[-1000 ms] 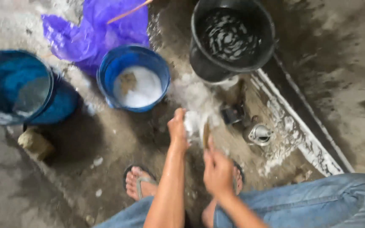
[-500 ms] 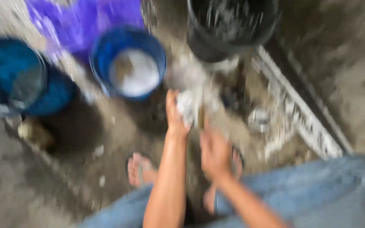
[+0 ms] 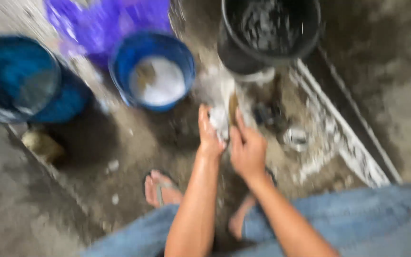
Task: Washing and scrubbing small metal motor parts in buckets of soapy water using a brush.
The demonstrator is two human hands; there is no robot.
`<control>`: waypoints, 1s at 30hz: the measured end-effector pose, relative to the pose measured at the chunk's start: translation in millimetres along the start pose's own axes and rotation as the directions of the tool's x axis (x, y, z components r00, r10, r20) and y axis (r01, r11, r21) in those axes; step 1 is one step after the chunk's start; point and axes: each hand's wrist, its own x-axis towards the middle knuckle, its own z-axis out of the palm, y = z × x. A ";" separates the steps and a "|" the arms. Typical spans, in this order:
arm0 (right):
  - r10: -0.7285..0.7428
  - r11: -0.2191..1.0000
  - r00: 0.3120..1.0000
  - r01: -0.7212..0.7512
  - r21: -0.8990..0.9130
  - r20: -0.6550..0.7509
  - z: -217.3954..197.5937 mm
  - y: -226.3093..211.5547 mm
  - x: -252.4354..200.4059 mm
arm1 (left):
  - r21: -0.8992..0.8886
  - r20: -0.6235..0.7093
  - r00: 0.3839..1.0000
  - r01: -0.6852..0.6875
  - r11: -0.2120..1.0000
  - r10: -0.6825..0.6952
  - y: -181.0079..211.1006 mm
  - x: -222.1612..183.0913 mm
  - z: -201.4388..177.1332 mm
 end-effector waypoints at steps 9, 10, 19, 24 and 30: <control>0.025 0.998 0.996 -0.020 -0.054 0.089 -9.1 0.5 -5.9 | -0.313 0.242 0.949 0.273 0.910 -0.201 -22.9 31.3 -6.0; 0.059 0.997 0.993 -0.053 -0.061 0.104 -21.2 -4.8 -57.1 | -0.306 0.219 0.948 0.291 0.906 -0.231 -31.6 12.3 -24.2; -0.017 0.999 0.995 0.020 -0.026 0.099 -17.2 -15.0 -43.6 | -0.345 0.193 0.968 0.223 0.912 -0.163 -10.7 19.3 -13.8; 0.178 0.977 0.965 -0.149 -0.152 0.194 -9.2 -7.0 -68.8 | -0.157 0.014 1.000 -0.015 0.987 0.017 -34.5 64.6 -45.2; 0.141 0.931 0.962 -0.050 -0.361 0.233 -35.5 -27.0 -70.9 | -0.274 0.352 0.867 -0.264 0.925 0.352 -11.3 44.0 -38.5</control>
